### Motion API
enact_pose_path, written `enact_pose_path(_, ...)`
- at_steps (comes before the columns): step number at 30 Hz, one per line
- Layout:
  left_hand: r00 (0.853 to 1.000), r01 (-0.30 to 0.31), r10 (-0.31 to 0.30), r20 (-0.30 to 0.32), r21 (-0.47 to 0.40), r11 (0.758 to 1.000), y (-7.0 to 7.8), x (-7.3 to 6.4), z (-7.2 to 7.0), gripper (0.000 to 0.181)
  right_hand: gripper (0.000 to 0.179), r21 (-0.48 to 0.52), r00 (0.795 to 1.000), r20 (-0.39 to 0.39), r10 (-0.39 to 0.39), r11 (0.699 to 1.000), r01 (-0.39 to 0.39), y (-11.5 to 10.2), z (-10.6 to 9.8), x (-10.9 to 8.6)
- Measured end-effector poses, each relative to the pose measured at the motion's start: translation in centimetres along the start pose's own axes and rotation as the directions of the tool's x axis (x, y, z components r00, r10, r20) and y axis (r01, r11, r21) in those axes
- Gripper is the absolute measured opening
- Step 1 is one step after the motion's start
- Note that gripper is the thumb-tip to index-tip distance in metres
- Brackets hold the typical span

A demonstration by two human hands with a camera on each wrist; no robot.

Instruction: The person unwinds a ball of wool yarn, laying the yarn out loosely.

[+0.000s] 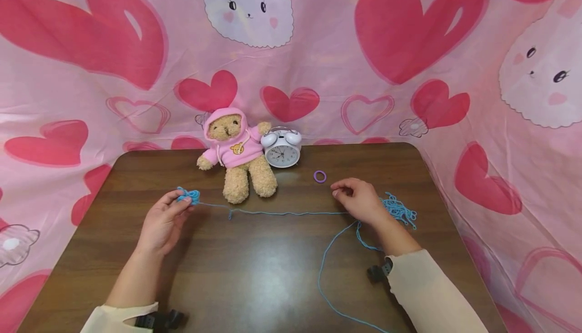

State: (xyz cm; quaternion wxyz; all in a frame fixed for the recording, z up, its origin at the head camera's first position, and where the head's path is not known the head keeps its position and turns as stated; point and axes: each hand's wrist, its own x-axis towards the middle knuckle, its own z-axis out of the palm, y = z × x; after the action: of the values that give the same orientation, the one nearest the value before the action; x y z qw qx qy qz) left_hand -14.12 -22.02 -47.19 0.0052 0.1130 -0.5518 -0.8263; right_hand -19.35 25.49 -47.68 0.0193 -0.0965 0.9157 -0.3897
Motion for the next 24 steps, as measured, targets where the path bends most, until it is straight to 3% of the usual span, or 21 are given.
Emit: enact_pose_path(24, 0.994, -0.015, 0.017, 0.107, -0.019, 1.000, -1.3, 0.2, 5.0, 0.016, 0.015, 0.157, 0.973, 0.147, -0.177, 0.976, 0.153, -6.1, 7.5, 2.2)
